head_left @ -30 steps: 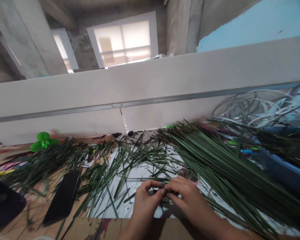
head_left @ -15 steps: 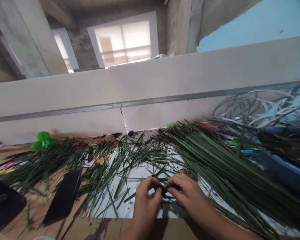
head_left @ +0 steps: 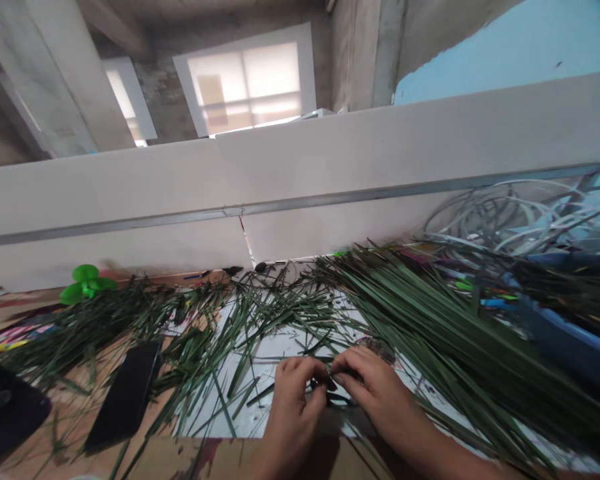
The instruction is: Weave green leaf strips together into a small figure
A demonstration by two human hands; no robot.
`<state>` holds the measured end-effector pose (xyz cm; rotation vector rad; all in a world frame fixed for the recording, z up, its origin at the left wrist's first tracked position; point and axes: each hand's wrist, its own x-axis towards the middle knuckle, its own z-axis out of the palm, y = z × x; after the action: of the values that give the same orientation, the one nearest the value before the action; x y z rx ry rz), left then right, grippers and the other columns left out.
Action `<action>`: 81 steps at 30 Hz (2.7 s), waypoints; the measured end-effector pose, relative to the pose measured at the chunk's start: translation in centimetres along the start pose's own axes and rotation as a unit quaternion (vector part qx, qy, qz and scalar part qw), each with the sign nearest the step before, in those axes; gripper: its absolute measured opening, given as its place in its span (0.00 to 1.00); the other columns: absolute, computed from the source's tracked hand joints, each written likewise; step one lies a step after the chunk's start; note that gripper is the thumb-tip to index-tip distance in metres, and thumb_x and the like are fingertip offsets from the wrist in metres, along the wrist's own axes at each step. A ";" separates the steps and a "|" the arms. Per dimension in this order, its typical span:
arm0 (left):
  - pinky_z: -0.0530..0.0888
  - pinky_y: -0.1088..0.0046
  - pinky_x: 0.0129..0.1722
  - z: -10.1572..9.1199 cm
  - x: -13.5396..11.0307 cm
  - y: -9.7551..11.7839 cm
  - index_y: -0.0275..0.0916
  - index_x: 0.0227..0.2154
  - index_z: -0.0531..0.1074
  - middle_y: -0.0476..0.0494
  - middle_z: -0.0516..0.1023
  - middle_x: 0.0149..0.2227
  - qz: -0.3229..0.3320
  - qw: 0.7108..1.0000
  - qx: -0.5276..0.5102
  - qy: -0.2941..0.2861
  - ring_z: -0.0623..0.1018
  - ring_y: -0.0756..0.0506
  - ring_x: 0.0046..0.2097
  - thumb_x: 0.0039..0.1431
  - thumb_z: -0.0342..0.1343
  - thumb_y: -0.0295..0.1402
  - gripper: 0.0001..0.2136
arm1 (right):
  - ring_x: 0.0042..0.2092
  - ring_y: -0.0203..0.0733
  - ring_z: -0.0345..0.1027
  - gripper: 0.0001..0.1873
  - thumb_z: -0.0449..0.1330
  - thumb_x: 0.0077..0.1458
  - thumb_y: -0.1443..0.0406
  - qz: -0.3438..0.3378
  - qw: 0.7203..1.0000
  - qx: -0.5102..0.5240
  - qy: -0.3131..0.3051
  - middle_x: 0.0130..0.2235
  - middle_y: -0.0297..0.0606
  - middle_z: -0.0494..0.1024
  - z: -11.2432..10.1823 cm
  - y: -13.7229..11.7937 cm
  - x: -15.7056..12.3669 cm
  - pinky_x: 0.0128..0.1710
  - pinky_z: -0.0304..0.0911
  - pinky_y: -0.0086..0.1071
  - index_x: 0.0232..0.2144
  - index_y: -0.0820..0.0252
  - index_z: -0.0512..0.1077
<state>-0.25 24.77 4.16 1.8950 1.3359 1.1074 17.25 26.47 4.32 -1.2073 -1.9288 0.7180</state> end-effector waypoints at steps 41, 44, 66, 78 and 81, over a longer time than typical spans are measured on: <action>0.71 0.70 0.37 0.3 1.2 -1.1 0.37 0.25 0.80 0.45 0.80 0.26 -0.145 0.945 -0.293 -0.035 0.76 0.45 0.32 0.43 0.68 0.38 0.10 | 0.38 0.43 0.70 0.07 0.60 0.60 0.67 -0.091 0.991 0.097 0.029 0.33 0.35 0.75 -0.3 0.3 0.1 0.40 0.64 0.35 0.30 0.55 0.77; 0.70 0.71 0.36 0.2 1.2 -1.0 0.37 0.24 0.80 0.45 0.79 0.25 -0.149 0.942 -0.297 -0.036 0.75 0.45 0.31 0.42 0.70 0.39 0.11 | 0.38 0.42 0.70 0.07 0.60 0.59 0.68 -0.084 0.989 0.120 0.025 0.34 0.35 0.74 -0.2 0.5 0.1 0.40 0.64 0.34 0.30 0.56 0.77; 0.71 0.72 0.33 0.2 1.4 -1.0 0.37 0.22 0.75 0.47 0.77 0.22 -0.137 0.959 -0.244 -0.043 0.75 0.46 0.28 0.44 0.61 0.30 0.03 | 0.39 0.42 0.71 0.07 0.62 0.60 0.66 -0.060 0.985 0.164 0.002 0.34 0.33 0.78 0.2 1.5 0.1 0.41 0.62 0.33 0.33 0.51 0.80; 0.66 0.72 0.32 0.2 1.2 -0.4 0.39 0.24 0.70 0.48 0.71 0.25 -0.135 0.969 -0.208 0.008 0.70 0.46 0.30 0.45 0.57 0.32 0.03 | 0.35 0.42 0.68 0.03 0.62 0.56 0.65 0.009 0.990 0.138 0.027 0.32 0.33 0.76 0.3 -0.3 -0.2 0.36 0.60 0.33 0.30 0.57 0.74; 0.66 0.71 0.35 0.2 1.1 -0.4 0.40 0.23 0.70 0.48 0.72 0.26 -0.117 0.978 -0.169 0.020 0.71 0.45 0.32 0.45 0.56 0.31 0.01 | 0.36 0.42 0.68 0.03 0.61 0.56 0.66 -0.008 0.994 0.101 0.032 0.32 0.33 0.76 0.5 -0.5 -0.3 0.37 0.60 0.33 0.30 0.58 0.74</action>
<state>-0.12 25.96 4.11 1.4400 1.2604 1.1709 16.73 25.96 4.33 -1.0749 -1.7647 0.8338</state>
